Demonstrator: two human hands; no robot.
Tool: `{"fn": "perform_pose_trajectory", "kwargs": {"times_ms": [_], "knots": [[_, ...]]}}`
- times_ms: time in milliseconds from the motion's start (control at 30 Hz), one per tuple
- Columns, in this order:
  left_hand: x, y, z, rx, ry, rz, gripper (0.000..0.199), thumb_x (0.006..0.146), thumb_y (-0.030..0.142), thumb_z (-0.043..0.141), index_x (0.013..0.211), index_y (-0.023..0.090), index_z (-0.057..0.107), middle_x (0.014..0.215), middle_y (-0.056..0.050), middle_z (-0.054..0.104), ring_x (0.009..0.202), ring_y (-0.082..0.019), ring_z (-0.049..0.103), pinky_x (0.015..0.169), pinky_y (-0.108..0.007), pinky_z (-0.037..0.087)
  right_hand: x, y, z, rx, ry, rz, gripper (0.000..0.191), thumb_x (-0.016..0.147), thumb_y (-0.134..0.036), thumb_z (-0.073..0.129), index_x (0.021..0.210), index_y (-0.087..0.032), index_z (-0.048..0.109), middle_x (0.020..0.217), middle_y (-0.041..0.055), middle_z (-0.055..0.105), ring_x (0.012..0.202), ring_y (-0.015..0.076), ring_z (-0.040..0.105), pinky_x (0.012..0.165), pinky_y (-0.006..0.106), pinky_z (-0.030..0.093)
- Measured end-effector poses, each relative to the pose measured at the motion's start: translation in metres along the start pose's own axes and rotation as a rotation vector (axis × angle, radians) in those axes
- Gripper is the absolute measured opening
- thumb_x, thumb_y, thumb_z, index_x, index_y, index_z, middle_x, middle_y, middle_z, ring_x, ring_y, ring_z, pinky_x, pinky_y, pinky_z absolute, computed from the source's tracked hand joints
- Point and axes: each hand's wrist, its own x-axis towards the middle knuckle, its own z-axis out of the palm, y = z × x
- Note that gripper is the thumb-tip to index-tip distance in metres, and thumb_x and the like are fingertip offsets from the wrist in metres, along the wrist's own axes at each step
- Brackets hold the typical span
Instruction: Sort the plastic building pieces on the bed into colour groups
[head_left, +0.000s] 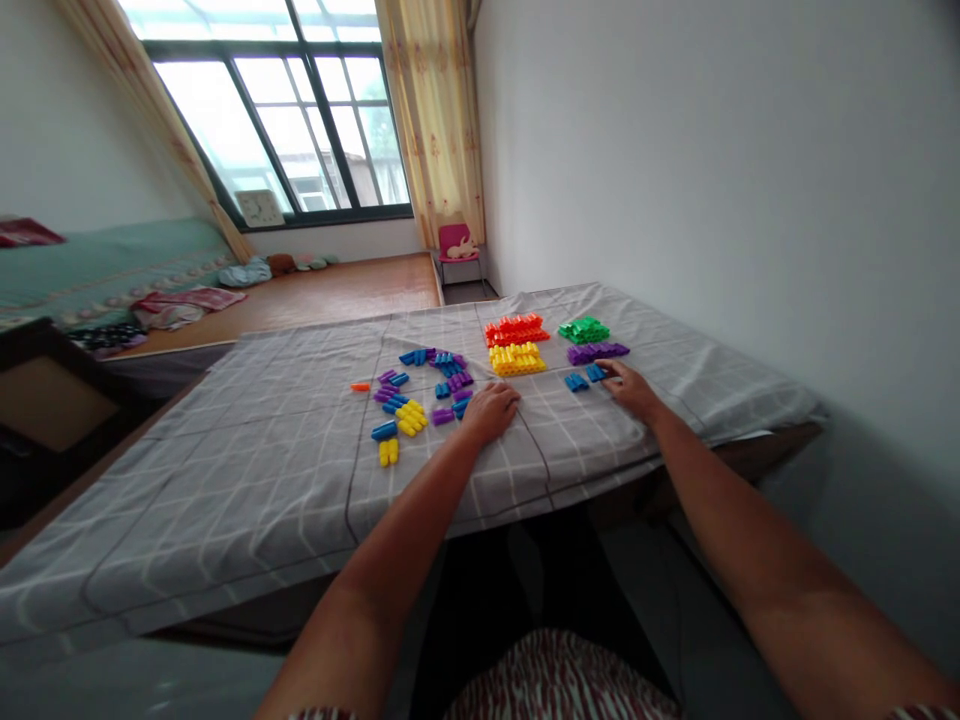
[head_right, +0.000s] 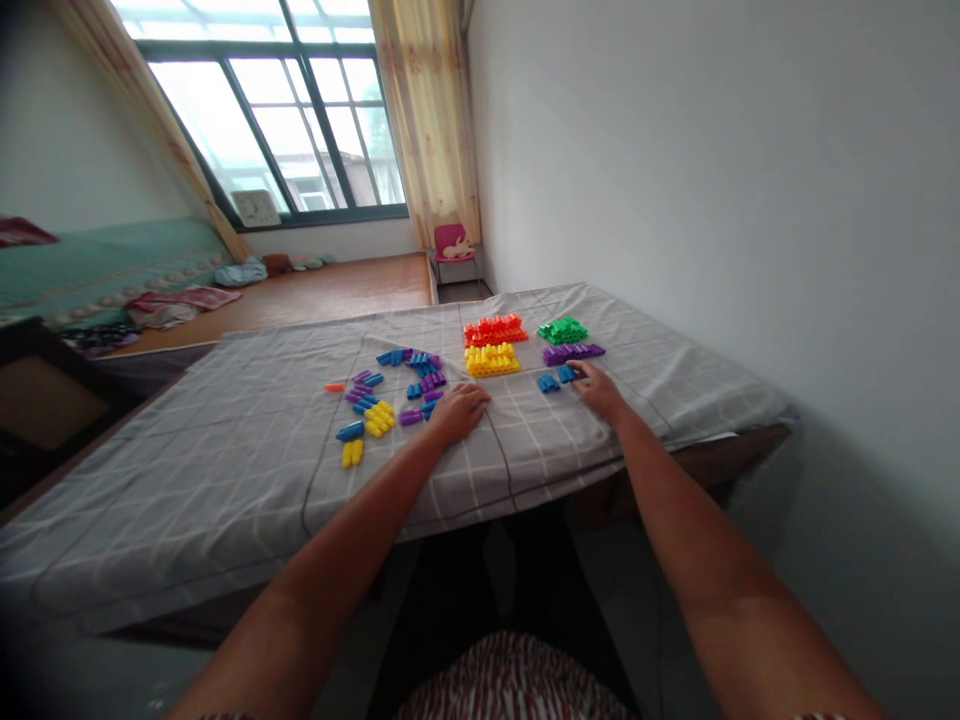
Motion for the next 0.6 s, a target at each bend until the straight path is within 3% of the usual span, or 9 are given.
{"fn": "perform_pose_trajectory", "kwargs": {"times_ms": [400,600], "knots": [[-0.0016,-0.0001,0.0028,-0.027,0.017,0.001,0.030,0.091,0.024,0.046,0.111,0.024,0.069,0.115,-0.005,0.066,0.109,-0.021,0.055,0.098,-0.036,0.046,-0.0009,0.0028,-0.0001,-0.319,-0.028,-0.032,0.043,0.075,-0.018,0.057,0.116,-0.023,0.066,0.103,0.0064,0.073,0.096,0.0246,0.067,0.093,0.043,0.052],[-0.0014,-0.0004,0.0033,-0.012,0.015,-0.002,0.030,0.091,0.024,0.046,0.110,0.023,0.069,0.114,-0.005,0.066,0.110,-0.021,0.055,0.098,-0.035,0.045,-0.0026,0.0021,-0.0003,-0.296,-0.078,-0.048,0.045,0.077,-0.023,0.058,0.121,-0.022,0.065,0.108,0.0073,0.072,0.098,0.0244,0.066,0.094,0.043,0.050]]}}
